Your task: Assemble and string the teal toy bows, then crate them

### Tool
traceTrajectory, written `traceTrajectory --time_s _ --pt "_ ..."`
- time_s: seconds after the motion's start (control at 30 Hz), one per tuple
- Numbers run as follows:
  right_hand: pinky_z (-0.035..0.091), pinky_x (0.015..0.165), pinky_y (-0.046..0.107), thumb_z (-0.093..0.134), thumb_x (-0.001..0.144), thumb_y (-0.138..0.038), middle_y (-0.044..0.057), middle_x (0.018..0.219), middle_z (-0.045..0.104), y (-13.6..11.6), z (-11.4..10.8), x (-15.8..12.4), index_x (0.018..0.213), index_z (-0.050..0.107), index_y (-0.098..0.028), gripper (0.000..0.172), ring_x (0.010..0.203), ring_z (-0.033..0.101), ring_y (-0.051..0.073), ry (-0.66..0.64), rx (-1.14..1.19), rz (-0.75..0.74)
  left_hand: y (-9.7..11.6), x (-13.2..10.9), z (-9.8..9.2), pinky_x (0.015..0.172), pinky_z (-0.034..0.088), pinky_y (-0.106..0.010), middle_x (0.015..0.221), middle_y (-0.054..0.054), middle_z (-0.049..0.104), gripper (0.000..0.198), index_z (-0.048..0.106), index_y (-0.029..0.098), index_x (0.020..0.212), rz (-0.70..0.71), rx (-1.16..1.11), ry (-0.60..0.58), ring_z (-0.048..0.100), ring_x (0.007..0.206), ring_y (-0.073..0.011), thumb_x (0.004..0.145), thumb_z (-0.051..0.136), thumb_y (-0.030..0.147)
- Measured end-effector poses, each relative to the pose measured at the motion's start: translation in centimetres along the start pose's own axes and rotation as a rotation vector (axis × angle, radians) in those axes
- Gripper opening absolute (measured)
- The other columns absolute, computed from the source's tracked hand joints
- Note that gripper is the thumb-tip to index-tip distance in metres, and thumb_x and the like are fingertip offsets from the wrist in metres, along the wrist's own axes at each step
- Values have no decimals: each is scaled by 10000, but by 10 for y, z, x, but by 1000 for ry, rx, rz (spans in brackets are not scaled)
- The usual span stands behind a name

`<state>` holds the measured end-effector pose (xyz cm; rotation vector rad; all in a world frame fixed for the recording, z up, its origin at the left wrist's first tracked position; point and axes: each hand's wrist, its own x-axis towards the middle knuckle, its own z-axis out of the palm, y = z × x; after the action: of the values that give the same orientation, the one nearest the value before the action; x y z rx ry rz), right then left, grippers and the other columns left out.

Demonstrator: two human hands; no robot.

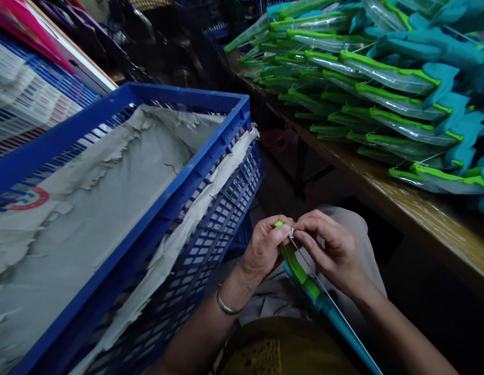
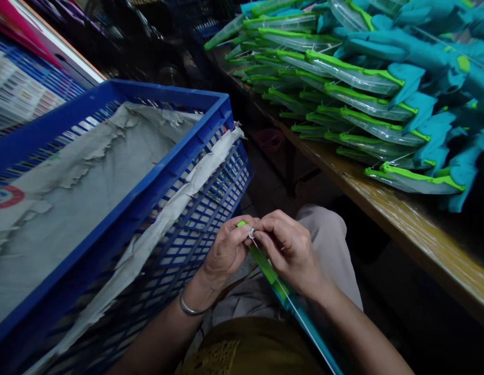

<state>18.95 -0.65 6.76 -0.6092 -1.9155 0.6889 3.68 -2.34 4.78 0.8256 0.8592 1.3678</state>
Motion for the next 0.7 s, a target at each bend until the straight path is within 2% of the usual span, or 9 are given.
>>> traceTrajectory --time_s 0.17,0.33,0.53,0.7 --pt "514 674 253 562 1026 -85 41 888 637 2 -4 6 998 603 -176 104 789 608 131 -76 -152 -94 -2 -1 -1 554 318 -237 576 41 454 301 580 171 619 10 -1 12 379 561 -95 729 761 385" --pt "452 601 273 544 1004 -67 34 785 599 6 5 6 893 555 -180 159 688 535 140 16 -410 -230 -6 -1 0 529 311 -237 588 45 445 334 571 174 637 -8 -31 46 378 553 -96 743 779 413" --pt "434 602 310 475 1008 -93 38 740 560 8 11 3 828 532 -201 217 670 485 166 62 -557 -246 -5 2 0 545 336 -227 599 44 438 385 545 171 623 -11 -60 38 384 573 -95 770 813 406" --pt "460 616 303 524 967 -74 48 786 588 9 7 -1 883 549 -186 142 707 550 169 133 -511 -170 -8 3 0 574 371 -231 627 25 485 371 574 166 647 -11 -65 29 423 600 -104 790 810 414"
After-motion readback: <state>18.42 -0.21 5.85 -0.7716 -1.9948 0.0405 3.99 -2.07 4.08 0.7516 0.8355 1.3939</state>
